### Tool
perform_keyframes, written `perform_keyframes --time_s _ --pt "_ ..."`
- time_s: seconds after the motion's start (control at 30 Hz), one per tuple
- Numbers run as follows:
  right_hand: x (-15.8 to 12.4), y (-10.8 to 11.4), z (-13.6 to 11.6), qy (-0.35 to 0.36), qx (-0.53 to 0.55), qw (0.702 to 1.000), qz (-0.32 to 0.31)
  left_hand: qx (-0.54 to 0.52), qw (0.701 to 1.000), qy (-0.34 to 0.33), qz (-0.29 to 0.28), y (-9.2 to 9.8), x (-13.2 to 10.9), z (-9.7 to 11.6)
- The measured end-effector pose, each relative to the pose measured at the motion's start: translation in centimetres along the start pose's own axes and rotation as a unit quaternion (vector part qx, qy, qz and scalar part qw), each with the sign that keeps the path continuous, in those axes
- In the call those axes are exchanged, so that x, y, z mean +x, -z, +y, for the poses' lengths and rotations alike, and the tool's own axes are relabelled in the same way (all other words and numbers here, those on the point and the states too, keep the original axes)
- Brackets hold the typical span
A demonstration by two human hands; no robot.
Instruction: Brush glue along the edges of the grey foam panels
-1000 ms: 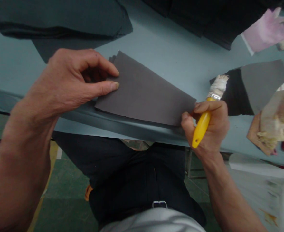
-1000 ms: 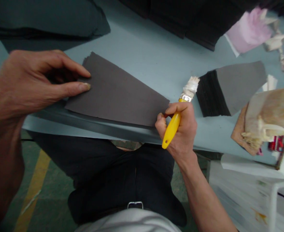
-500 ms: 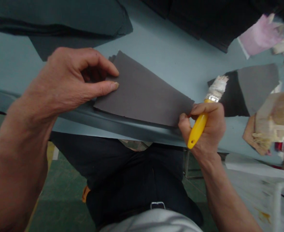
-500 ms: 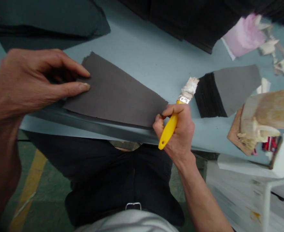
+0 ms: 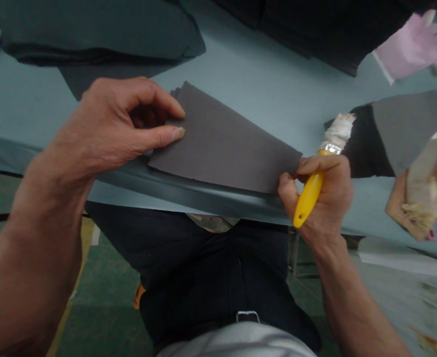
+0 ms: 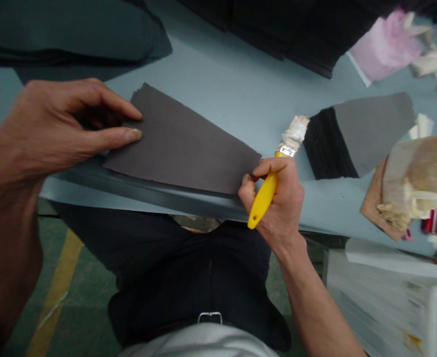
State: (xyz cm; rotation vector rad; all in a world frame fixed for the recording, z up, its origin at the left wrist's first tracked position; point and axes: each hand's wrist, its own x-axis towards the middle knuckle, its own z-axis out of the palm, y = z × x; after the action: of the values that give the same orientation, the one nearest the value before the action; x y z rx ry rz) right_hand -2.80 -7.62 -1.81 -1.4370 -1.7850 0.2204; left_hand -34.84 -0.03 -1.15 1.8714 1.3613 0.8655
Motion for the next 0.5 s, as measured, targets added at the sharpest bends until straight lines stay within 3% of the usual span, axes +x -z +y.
perform_keyframes --time_s 0.3,0.5 --pt "-0.22 -0.03 0.62 0.02 -0.024 1.0 0.0 0.052 0.998 0.028 -0.014 0.08 -0.3 0.36" --pt "-0.07 -0.12 0.29 0.033 -0.043 0.999 0.003 0.078 0.997 0.009 -0.004 -0.27 -0.39 0.48"
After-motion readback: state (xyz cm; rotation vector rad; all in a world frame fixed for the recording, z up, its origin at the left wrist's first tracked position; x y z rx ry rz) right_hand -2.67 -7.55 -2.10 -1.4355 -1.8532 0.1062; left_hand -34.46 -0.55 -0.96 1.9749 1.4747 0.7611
